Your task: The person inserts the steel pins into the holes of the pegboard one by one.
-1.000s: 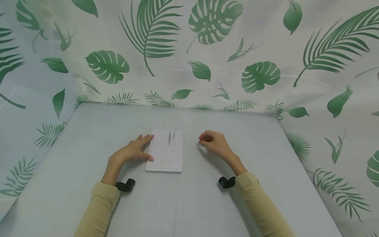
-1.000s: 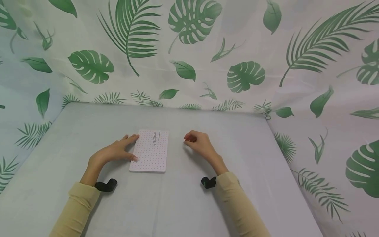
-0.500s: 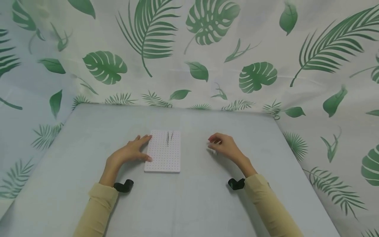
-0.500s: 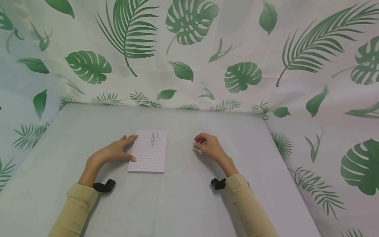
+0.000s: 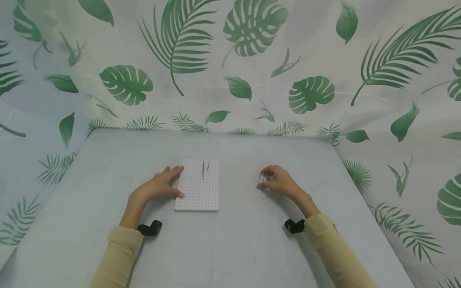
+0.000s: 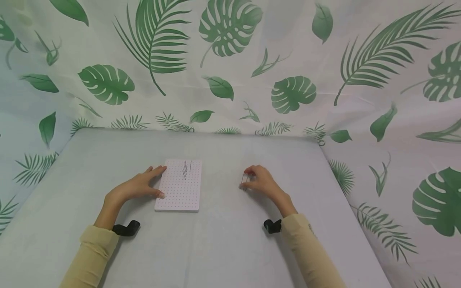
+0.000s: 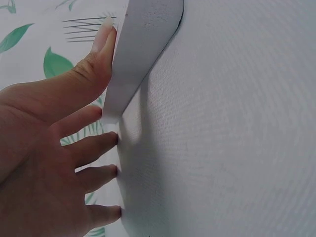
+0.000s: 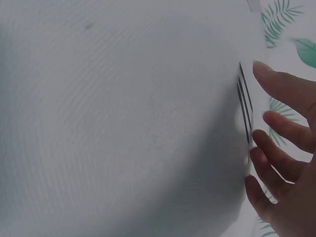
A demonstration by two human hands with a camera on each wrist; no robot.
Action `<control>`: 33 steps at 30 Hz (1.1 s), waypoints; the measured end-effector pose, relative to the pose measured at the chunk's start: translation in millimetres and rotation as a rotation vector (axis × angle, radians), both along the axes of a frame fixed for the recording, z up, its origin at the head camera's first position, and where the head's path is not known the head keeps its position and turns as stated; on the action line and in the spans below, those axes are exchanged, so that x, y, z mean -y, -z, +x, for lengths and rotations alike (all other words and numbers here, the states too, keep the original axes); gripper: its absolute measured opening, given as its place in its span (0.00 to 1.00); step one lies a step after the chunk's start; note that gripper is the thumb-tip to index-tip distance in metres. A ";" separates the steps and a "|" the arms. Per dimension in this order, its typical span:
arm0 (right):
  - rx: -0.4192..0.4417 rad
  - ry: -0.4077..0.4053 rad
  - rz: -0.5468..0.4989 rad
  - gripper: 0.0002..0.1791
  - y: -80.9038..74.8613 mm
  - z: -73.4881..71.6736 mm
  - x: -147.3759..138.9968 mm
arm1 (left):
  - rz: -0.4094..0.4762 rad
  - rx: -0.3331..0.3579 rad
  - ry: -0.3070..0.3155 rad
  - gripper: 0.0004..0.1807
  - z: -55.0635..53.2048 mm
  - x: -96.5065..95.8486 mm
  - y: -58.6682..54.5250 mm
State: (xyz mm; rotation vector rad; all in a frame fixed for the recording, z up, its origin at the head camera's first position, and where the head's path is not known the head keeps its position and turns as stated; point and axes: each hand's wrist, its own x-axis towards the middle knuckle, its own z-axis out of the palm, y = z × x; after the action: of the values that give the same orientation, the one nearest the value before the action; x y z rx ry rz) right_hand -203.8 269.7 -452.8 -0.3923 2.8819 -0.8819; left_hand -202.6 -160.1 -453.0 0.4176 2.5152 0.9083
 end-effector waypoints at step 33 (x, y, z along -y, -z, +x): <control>-0.011 0.120 -0.079 0.16 9.8 1.2 6.2 | -0.006 -0.012 -0.006 0.58 -0.7 0.2 3.5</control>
State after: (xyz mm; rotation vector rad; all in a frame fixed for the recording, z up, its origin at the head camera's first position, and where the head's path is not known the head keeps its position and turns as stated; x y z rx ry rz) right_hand -202.6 263.6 -462.7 -0.2340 2.9134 -1.0177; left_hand -203.4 -160.3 -456.5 0.4153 2.5309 0.9022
